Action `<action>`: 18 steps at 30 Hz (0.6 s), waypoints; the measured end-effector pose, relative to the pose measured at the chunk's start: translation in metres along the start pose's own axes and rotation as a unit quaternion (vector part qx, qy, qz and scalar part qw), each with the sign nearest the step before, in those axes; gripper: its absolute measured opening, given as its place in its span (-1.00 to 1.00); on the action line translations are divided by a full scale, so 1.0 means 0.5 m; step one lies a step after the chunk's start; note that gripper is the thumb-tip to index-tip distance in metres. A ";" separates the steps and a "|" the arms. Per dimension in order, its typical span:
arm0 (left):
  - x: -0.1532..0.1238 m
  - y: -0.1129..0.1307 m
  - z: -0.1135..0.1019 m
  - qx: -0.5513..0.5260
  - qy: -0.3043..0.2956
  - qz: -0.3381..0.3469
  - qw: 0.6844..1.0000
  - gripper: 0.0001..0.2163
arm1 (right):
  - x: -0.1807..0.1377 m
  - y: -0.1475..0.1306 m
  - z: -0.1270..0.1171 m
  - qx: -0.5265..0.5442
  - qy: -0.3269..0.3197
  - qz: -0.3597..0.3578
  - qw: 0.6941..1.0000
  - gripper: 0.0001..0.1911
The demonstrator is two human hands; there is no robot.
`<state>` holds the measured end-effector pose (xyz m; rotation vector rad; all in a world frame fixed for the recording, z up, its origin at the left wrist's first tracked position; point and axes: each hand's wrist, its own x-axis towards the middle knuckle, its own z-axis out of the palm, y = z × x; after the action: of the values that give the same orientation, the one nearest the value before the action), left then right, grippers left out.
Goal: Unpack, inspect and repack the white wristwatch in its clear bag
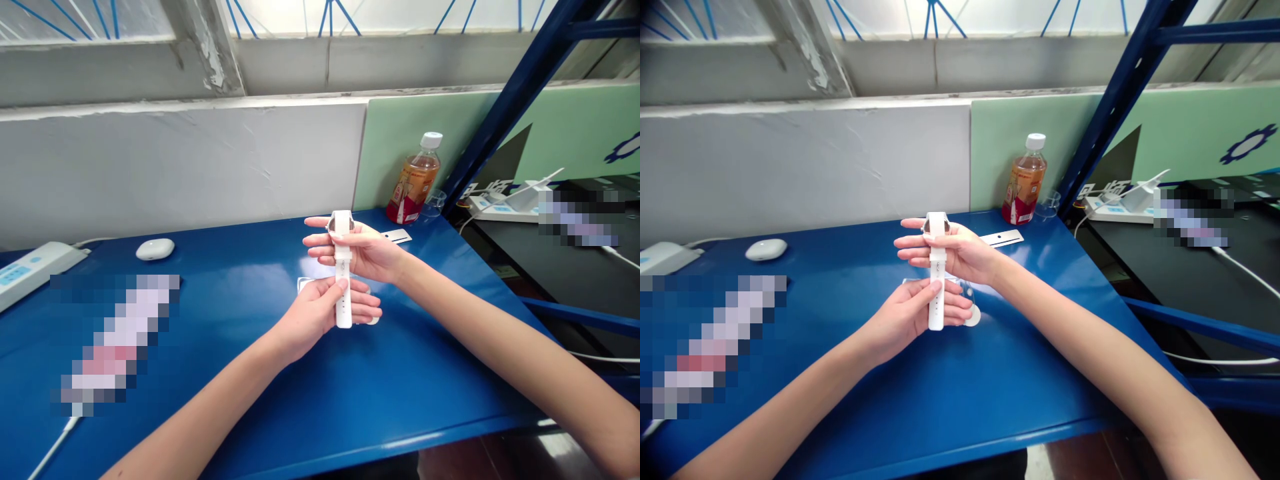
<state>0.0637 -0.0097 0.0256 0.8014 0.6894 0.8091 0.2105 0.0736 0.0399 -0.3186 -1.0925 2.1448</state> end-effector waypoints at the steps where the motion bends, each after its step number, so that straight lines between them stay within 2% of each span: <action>1: 0.000 0.000 0.001 0.000 0.001 0.000 1.000 -0.72 | 0.000 0.000 0.001 0.003 0.001 0.002 1.000 -0.64; 6: -0.003 -0.002 0.004 0.005 0.002 -0.001 1.000 -0.70 | 0.000 -0.001 0.008 0.008 0.027 0.022 0.999 -0.72; 13: -0.001 -0.002 0.001 -0.001 -0.006 -0.005 1.000 -0.72 | -0.002 0.000 0.003 0.033 0.002 0.023 0.999 -0.79; 16: 0.000 0.000 -0.001 -0.004 -0.003 -0.009 1.000 -0.72 | 0.000 -0.008 0.000 0.074 0.014 0.037 0.997 -0.80; 18: -0.002 0.003 -0.003 -0.006 -0.009 -0.003 1.000 -0.68 | 0.002 -0.018 -0.001 0.109 0.039 0.038 0.993 -0.73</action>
<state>0.0617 -0.0094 0.0263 0.7946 0.6698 0.7985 0.2144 0.0781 0.0467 -0.3440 -0.8052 2.2741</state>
